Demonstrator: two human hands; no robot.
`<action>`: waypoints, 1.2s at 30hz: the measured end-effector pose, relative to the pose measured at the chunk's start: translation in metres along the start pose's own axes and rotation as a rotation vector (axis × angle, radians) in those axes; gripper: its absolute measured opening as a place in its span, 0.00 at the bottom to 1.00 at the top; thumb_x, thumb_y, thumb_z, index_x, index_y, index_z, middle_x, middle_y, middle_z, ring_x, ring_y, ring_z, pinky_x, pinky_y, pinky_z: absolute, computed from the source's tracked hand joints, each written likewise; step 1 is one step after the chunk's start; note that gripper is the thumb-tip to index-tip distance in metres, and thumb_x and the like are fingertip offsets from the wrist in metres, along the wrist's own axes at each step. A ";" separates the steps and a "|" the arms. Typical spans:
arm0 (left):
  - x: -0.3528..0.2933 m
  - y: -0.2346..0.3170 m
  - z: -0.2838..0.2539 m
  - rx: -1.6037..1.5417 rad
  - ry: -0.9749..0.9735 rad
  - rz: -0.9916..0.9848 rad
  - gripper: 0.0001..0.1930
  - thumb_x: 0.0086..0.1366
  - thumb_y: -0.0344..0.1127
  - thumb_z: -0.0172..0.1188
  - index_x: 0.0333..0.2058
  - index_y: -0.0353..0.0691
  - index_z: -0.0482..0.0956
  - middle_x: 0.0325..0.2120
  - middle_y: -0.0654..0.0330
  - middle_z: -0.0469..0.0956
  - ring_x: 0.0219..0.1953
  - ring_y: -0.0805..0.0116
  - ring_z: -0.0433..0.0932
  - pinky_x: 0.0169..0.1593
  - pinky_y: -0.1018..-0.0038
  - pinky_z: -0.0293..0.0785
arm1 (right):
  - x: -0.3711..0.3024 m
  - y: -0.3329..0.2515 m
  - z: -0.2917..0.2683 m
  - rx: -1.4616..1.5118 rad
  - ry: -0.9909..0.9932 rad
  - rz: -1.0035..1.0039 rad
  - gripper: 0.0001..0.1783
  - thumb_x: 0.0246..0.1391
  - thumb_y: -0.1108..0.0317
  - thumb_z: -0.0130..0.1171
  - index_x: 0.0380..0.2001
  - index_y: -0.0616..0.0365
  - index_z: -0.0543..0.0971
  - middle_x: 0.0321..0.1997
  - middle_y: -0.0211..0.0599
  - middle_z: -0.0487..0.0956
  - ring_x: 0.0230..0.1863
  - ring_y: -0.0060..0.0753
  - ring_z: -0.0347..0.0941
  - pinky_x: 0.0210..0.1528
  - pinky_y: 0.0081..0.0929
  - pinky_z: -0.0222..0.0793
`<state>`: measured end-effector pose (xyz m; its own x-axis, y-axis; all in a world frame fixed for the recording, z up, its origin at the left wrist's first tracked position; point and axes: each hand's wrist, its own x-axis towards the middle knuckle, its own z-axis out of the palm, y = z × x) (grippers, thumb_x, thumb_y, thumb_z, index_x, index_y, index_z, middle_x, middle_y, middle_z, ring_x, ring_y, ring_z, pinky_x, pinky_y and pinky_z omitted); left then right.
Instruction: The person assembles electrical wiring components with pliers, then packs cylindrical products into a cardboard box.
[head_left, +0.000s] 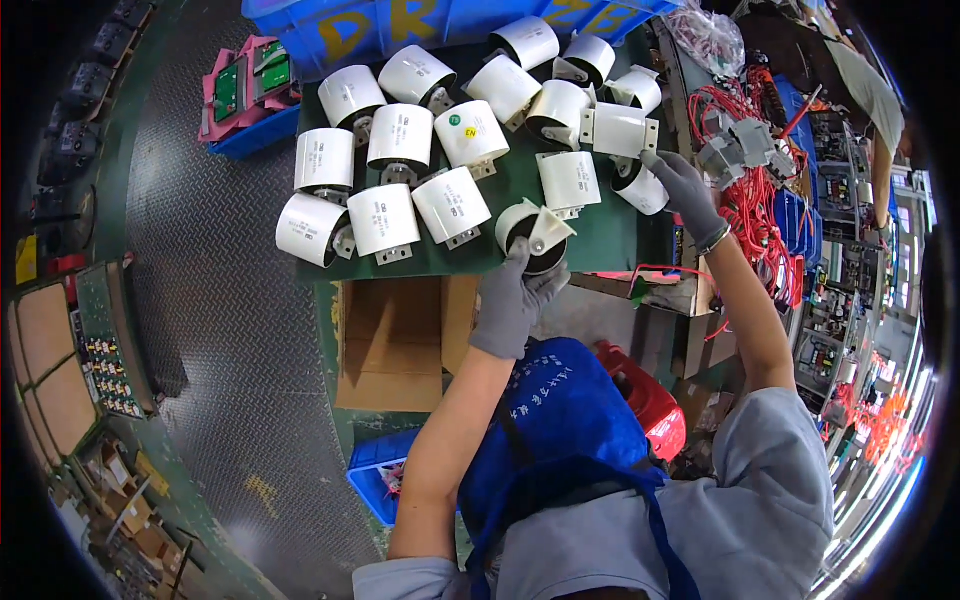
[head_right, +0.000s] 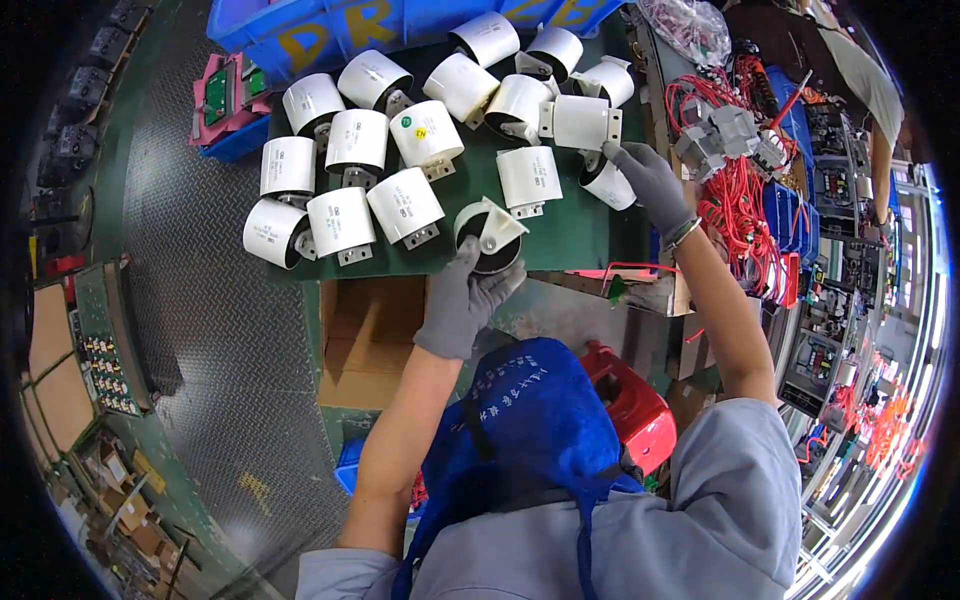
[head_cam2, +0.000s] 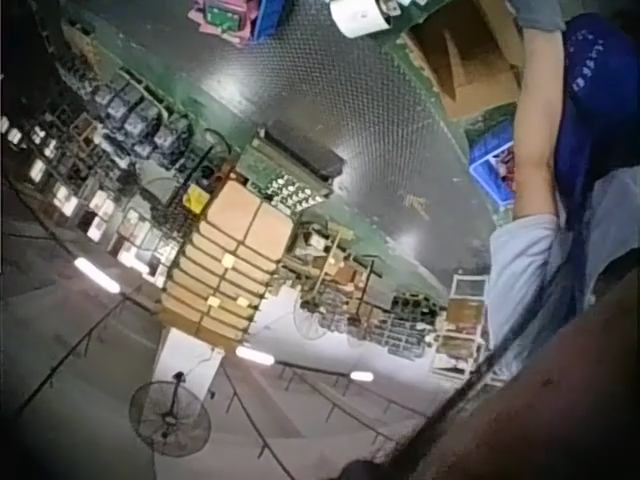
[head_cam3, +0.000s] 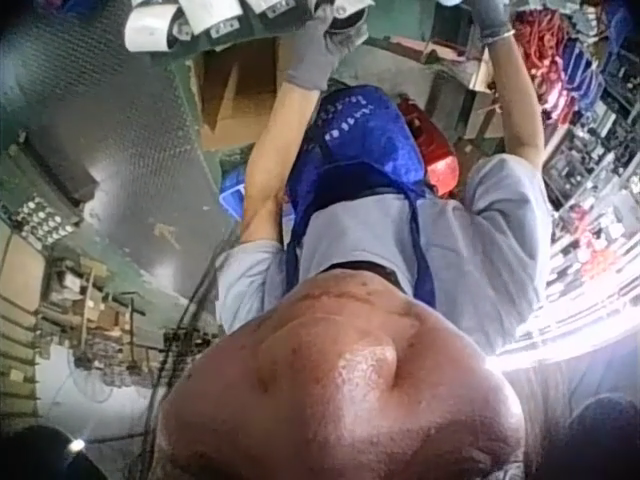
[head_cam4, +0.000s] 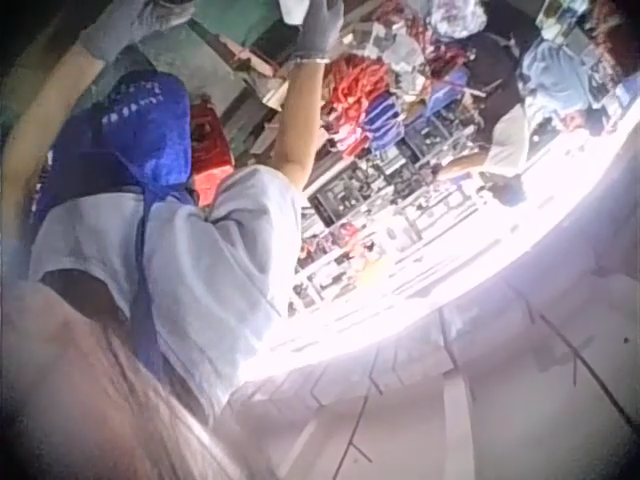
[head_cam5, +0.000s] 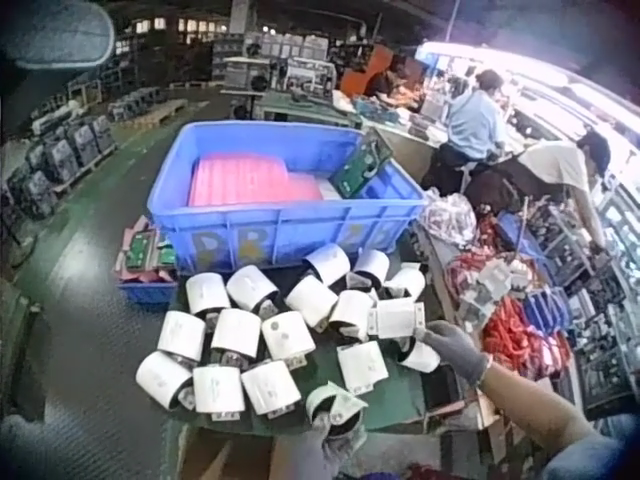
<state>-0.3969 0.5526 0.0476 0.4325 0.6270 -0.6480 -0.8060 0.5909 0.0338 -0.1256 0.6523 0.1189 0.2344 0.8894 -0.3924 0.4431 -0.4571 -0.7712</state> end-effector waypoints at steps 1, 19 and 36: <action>0.005 -0.001 0.002 0.022 -0.031 0.034 0.24 0.64 0.48 0.56 0.49 0.33 0.68 0.36 0.48 0.76 0.35 0.56 0.80 0.40 0.61 0.81 | 0.007 0.016 -0.006 -0.084 0.019 -0.042 0.34 0.54 0.45 0.57 0.46 0.70 0.73 0.38 0.39 0.77 0.39 0.27 0.72 0.45 0.24 0.66; -0.002 0.005 -0.011 0.098 -0.022 0.155 0.10 0.63 0.38 0.59 0.37 0.38 0.74 0.33 0.59 0.74 0.34 0.66 0.77 0.42 0.68 0.80 | 0.028 -0.012 0.014 -0.481 0.133 -0.345 0.27 0.45 0.58 0.65 0.47 0.62 0.72 0.43 0.53 0.77 0.46 0.49 0.74 0.49 0.39 0.67; -0.023 0.005 -0.045 0.252 -0.301 0.324 0.15 0.66 0.39 0.54 0.44 0.33 0.70 0.37 0.59 0.73 0.40 0.70 0.76 0.46 0.74 0.77 | -0.002 -0.008 0.014 -0.918 0.450 -0.543 0.36 0.44 0.50 0.64 0.53 0.62 0.70 0.47 0.54 0.76 0.47 0.49 0.74 0.49 0.39 0.68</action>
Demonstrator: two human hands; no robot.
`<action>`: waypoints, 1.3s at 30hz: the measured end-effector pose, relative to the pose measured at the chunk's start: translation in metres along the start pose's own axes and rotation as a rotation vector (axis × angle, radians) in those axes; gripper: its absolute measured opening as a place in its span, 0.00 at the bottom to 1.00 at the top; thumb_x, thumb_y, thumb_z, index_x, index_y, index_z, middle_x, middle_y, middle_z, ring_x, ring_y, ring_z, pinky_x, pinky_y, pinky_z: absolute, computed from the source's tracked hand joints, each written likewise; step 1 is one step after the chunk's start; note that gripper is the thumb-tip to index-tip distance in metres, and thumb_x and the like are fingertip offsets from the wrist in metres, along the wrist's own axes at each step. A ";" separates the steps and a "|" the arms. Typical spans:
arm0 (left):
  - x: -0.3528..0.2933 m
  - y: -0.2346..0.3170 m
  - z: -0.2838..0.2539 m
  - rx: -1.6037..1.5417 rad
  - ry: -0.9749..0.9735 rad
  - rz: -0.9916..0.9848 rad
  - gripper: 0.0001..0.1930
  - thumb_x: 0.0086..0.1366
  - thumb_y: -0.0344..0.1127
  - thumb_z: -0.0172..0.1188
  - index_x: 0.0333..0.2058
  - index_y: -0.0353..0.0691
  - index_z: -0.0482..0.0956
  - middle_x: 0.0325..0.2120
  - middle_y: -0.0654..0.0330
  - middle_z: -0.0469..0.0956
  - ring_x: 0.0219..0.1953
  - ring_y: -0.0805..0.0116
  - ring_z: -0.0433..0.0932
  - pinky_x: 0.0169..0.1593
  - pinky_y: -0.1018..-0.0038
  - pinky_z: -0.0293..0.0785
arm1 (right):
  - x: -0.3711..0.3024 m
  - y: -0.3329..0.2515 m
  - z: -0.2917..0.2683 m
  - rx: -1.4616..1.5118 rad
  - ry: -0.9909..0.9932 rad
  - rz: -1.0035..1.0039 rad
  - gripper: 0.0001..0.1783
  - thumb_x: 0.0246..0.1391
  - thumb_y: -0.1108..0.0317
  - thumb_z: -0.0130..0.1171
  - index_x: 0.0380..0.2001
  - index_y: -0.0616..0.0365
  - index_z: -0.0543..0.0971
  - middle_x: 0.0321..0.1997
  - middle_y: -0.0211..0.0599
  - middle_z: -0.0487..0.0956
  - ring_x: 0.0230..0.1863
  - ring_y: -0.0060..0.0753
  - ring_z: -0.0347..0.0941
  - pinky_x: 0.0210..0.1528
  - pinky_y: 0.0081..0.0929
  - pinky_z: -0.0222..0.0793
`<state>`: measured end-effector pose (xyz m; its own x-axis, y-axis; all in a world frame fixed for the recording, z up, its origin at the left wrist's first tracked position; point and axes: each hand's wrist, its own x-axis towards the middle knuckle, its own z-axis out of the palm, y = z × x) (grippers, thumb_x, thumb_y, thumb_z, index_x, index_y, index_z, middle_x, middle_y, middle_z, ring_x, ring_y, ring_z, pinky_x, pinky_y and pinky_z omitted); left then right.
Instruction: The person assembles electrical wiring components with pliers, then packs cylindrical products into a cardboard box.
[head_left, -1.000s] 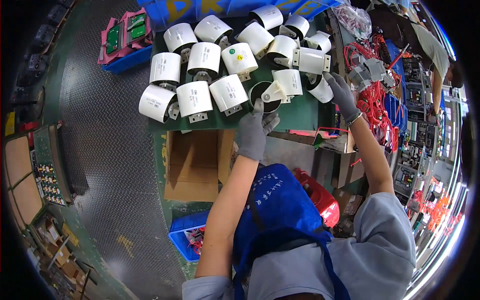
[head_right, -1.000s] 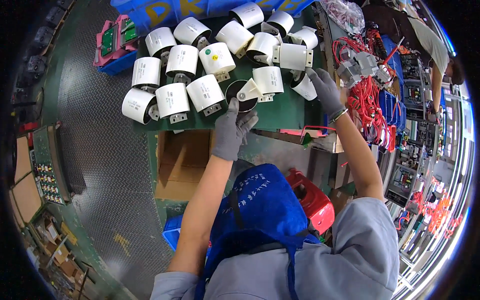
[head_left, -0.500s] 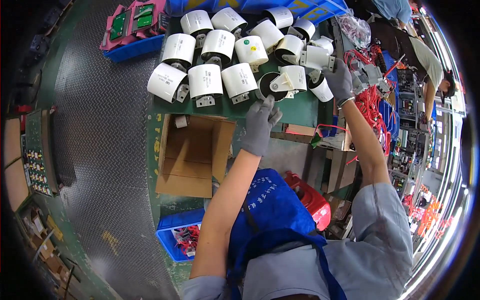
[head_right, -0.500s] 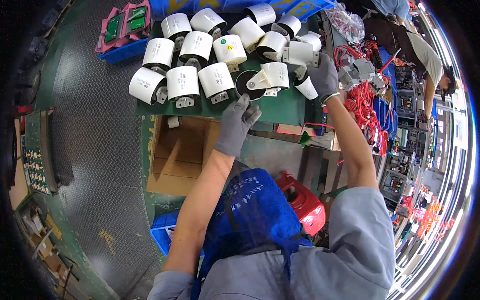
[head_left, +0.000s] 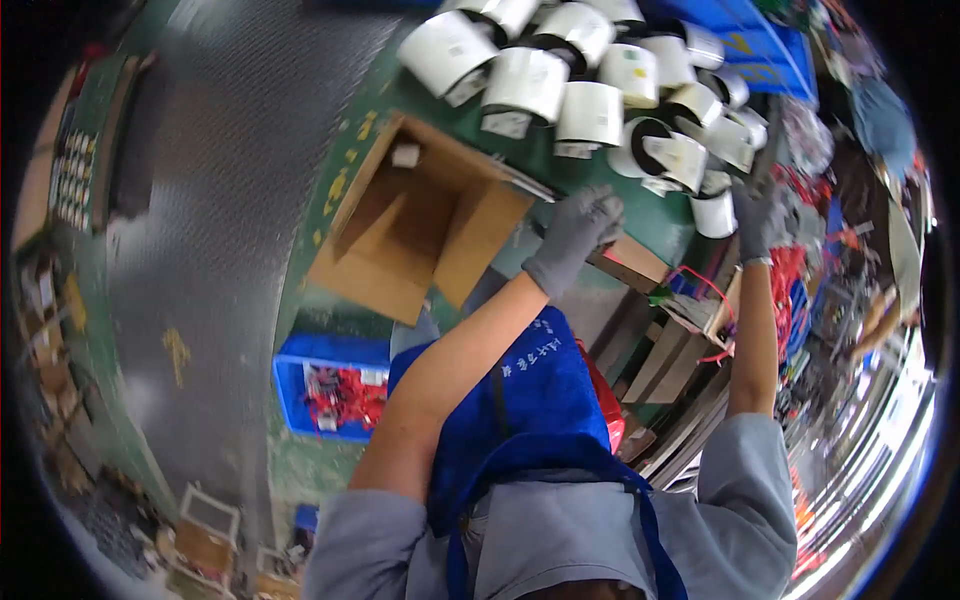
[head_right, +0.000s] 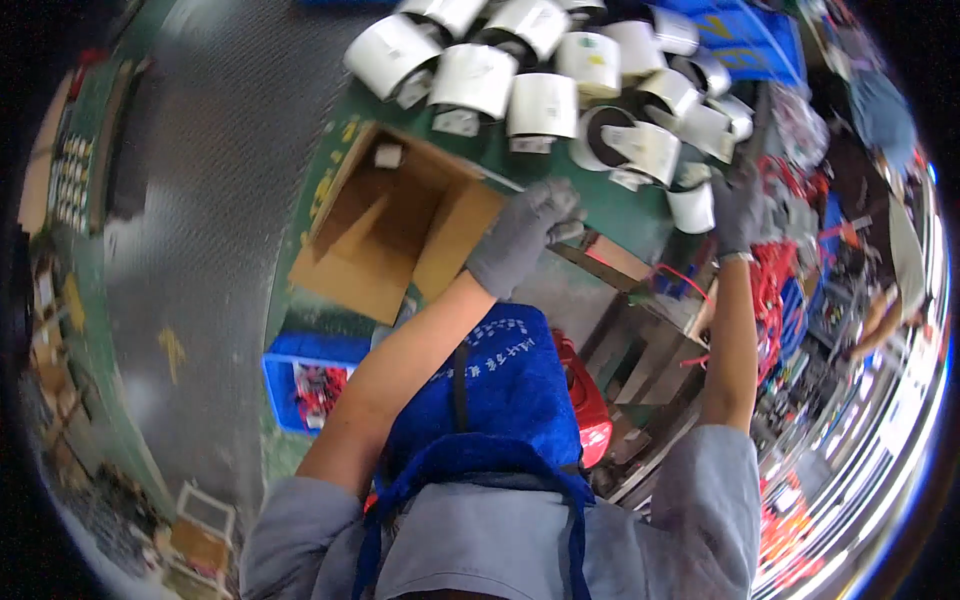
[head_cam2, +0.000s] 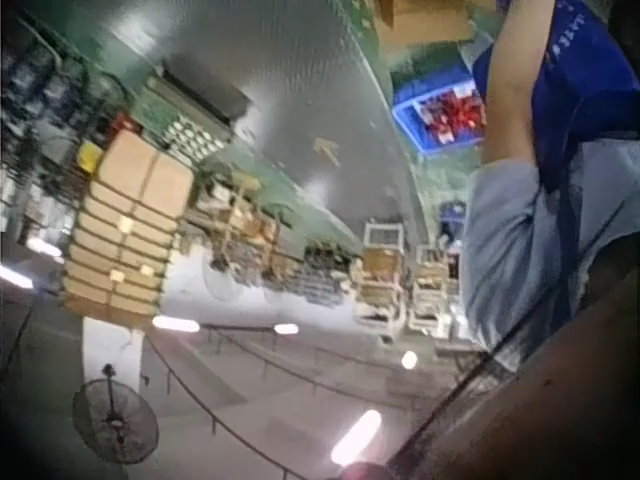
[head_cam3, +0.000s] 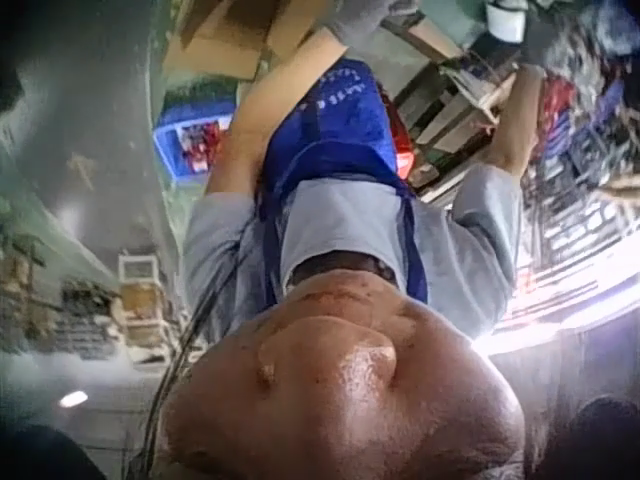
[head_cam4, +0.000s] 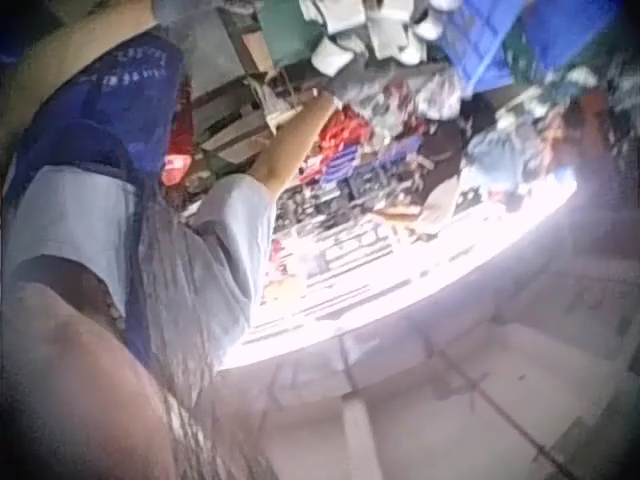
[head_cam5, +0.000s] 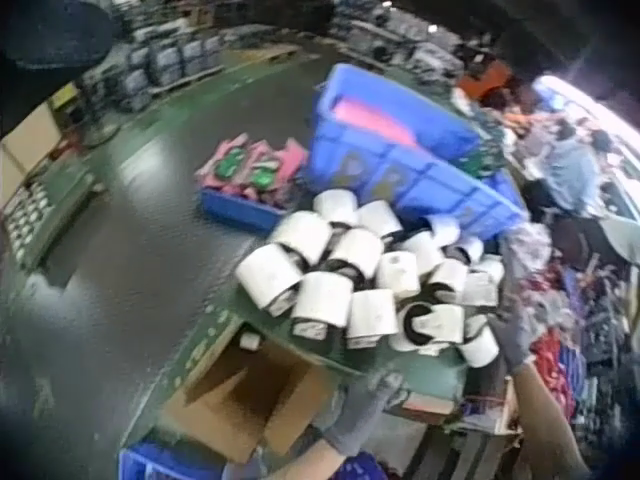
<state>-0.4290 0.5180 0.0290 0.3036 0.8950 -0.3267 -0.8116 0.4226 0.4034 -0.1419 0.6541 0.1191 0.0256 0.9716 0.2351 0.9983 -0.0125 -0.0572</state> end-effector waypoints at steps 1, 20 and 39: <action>-0.011 -0.005 0.002 -0.001 0.072 -0.007 0.16 0.66 0.38 0.54 0.46 0.32 0.70 0.38 0.58 0.73 0.41 0.70 0.76 0.47 0.74 0.77 | 0.003 0.016 -0.002 -0.080 0.035 -0.013 0.39 0.45 0.48 0.64 0.54 0.63 0.68 0.48 0.54 0.75 0.48 0.49 0.73 0.49 0.39 0.68; -0.147 -0.040 -0.329 0.432 1.250 0.262 0.23 0.55 0.38 0.66 0.45 0.31 0.70 0.42 0.49 0.75 0.40 0.58 0.77 0.44 0.68 0.73 | -0.175 -0.219 -0.017 0.562 -0.377 -0.334 0.33 0.61 0.54 0.47 0.61 0.66 0.59 0.62 0.50 0.63 0.61 0.40 0.62 0.61 0.34 0.56; -0.046 -0.094 -0.445 0.485 0.834 0.304 0.25 0.57 0.38 0.65 0.48 0.33 0.67 0.43 0.53 0.75 0.47 0.62 0.73 0.51 0.70 0.68 | -0.199 -0.349 0.667 -0.028 -0.693 -0.873 0.37 0.52 0.51 0.55 0.61 0.58 0.60 0.64 0.51 0.61 0.66 0.46 0.56 0.64 0.40 0.55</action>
<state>-0.5887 0.3736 -0.3742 -0.4787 0.6672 -0.5706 -0.4498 0.3718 0.8121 -0.5304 0.6229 -0.5548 -0.7120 0.5712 -0.4084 0.6604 0.7424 -0.1129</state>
